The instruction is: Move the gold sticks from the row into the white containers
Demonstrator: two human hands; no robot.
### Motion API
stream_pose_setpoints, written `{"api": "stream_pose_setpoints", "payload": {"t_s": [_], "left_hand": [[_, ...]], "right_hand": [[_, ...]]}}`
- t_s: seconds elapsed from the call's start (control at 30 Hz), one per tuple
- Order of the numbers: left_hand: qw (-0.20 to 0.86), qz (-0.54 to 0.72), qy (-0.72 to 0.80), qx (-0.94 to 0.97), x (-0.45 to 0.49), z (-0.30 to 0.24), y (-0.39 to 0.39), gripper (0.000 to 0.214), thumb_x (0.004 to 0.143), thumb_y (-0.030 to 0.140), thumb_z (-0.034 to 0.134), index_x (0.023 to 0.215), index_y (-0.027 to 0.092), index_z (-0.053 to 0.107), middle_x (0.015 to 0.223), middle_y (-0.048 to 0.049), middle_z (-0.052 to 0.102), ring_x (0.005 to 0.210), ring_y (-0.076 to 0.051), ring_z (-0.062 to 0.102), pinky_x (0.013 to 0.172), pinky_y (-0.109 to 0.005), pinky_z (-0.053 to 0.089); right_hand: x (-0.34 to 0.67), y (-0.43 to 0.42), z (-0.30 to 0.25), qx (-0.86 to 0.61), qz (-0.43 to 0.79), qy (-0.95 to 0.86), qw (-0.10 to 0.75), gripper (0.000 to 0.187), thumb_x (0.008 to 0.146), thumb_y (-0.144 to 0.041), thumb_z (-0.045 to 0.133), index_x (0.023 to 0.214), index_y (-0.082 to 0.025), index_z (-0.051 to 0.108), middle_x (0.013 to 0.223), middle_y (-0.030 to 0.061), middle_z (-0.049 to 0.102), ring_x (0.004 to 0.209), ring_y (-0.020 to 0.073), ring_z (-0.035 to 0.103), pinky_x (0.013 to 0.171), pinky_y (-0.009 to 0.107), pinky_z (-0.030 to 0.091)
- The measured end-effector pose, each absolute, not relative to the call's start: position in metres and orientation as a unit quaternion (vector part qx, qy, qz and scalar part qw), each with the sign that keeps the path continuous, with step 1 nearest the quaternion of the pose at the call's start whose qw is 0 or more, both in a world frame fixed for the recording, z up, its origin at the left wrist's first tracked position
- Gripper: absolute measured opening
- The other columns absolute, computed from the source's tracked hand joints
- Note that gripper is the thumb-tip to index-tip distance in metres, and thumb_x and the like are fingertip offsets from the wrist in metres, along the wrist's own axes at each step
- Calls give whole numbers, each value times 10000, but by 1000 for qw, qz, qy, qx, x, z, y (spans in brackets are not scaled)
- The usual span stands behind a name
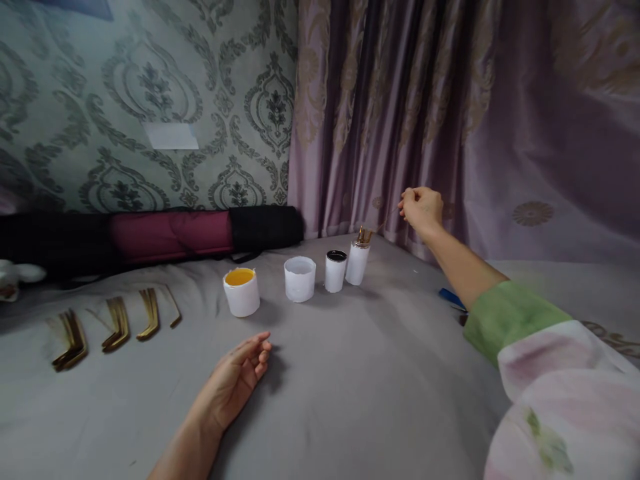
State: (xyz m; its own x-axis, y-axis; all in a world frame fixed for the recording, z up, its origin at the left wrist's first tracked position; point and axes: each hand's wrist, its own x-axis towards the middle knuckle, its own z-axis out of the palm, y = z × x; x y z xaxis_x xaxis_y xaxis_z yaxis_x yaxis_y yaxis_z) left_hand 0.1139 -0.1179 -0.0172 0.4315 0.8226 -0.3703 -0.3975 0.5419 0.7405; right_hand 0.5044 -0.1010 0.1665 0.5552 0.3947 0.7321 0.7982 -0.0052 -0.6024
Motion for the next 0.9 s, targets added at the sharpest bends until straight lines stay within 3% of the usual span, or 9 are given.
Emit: {"api": "stream_pose_setpoints", "payload": {"t_s": [0.4,0.9], "left_hand": [[796,384,374,283,113,-22,-116,192,757,82,521,941,72,576,745,-71,590,554,-72,537,507,-180,480],[794,385,374,287,113,-20,-116,193,762,79,514,943,70,580,746,-76,589,555,-71,529,512,-184,480]], "right_hand": [[500,-91,149,-719,-170,-463,489,250,801,-298,399,767,-147,596,626,45,621,539,128,568,587,262,453],[485,-84,122,-743,-78,-496,443,234,796,-263,409,788,-133,603,684,35,650,471,79,556,514,204,446]]}}
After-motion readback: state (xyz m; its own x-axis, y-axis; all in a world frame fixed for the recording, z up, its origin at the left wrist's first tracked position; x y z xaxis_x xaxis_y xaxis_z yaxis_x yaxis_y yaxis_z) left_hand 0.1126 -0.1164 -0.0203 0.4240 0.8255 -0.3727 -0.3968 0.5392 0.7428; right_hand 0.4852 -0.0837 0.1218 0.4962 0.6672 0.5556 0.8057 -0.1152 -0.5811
